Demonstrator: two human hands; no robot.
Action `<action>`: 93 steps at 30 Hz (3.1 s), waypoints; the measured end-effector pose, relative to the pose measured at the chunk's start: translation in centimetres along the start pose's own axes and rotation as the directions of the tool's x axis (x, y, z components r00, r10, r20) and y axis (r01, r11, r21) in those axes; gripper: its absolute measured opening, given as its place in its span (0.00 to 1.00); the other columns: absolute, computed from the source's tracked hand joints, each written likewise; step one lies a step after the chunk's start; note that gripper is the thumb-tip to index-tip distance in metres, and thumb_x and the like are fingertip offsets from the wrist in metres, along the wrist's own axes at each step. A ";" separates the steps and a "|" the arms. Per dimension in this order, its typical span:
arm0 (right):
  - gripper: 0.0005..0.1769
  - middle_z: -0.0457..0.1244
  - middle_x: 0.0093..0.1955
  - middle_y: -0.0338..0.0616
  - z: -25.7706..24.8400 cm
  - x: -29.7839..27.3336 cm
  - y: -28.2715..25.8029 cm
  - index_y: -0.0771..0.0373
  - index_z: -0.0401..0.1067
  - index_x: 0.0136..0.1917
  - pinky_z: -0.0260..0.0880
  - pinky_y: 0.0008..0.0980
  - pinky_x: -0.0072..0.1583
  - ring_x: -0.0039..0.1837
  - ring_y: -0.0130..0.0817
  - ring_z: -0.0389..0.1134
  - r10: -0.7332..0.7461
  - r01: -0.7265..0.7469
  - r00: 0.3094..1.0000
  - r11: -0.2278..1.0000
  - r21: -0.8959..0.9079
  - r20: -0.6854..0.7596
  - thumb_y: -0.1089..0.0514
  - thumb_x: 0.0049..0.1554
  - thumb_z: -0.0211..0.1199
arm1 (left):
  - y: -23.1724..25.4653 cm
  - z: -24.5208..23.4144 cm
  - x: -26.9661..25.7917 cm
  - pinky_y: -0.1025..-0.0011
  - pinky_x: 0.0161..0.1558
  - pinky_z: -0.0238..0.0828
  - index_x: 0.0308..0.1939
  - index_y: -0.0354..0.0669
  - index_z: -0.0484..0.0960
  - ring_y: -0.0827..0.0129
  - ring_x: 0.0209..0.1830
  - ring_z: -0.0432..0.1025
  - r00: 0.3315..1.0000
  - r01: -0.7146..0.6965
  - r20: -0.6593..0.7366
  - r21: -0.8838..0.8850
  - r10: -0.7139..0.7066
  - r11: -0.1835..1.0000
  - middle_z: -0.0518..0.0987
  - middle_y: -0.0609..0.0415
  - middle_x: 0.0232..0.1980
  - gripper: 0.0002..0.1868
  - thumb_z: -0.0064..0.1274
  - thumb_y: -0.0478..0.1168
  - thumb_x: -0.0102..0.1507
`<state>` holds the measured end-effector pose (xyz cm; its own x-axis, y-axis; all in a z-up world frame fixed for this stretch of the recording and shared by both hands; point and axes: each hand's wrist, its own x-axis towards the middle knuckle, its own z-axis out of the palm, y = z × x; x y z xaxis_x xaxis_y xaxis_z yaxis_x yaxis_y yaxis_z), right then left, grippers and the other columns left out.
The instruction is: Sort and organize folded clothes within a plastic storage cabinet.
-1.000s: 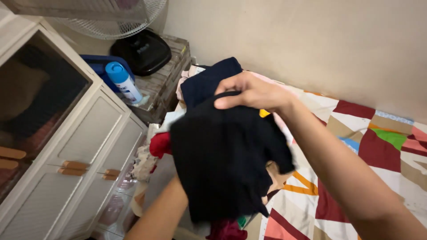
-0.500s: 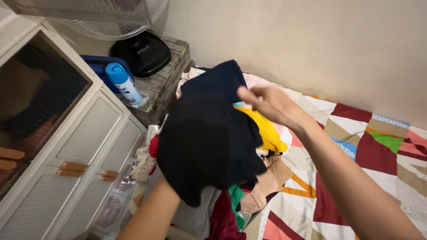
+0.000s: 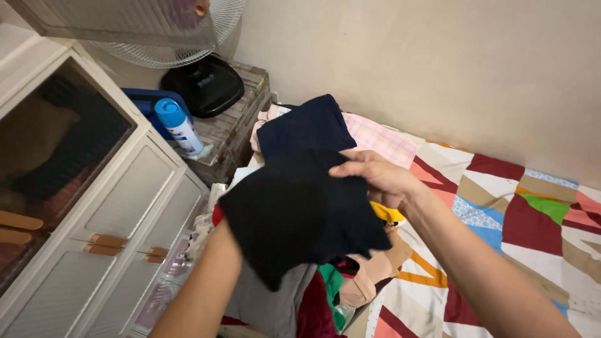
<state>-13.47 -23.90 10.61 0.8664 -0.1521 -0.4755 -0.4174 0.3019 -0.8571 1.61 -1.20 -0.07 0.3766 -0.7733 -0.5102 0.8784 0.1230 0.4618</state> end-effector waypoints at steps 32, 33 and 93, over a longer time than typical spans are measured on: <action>0.31 0.58 0.64 0.54 -3.6 3.4 -0.6 0.60 0.70 0.56 0.64 0.48 0.63 0.65 0.57 0.60 -0.906 0.165 0.396 -0.092 -0.982 0.152 0.63 0.39 0.77 | 4.5 6.7 0.1 0.43 0.69 0.51 0.39 0.44 0.81 0.47 0.67 0.60 0.393 -0.083 0.521 0.840 0.757 -0.536 0.69 0.45 0.59 0.23 0.73 0.31 0.43; 0.32 0.58 0.61 0.55 -4.5 3.5 0.0 0.60 0.69 0.54 0.64 0.49 0.61 0.62 0.57 0.60 -0.890 0.194 0.432 -0.068 -0.979 0.148 0.58 0.37 0.80 | 4.2 5.6 0.7 0.42 0.69 0.49 0.37 0.45 0.80 0.47 0.70 0.57 0.430 -0.118 0.579 0.797 0.693 -0.593 0.67 0.45 0.62 0.22 0.73 0.31 0.42; 0.24 0.71 0.57 0.41 -4.1 7.1 -5.3 0.65 0.73 0.63 0.72 0.30 0.61 0.57 0.29 0.71 -0.366 0.320 0.921 0.906 -0.275 -0.132 0.58 0.54 0.69 | 7.7 6.6 3.5 0.54 0.56 0.77 0.62 0.40 0.74 0.51 0.55 0.77 0.904 -0.364 0.248 0.022 0.347 0.931 0.80 0.46 0.56 0.34 0.49 0.23 0.50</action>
<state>-6.17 -30.42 10.99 0.9148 -0.3746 -0.1510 -0.1763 -0.0340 -0.9838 7.76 -7.11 6.48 0.5725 -0.8109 -0.1209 0.6746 0.3822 0.6315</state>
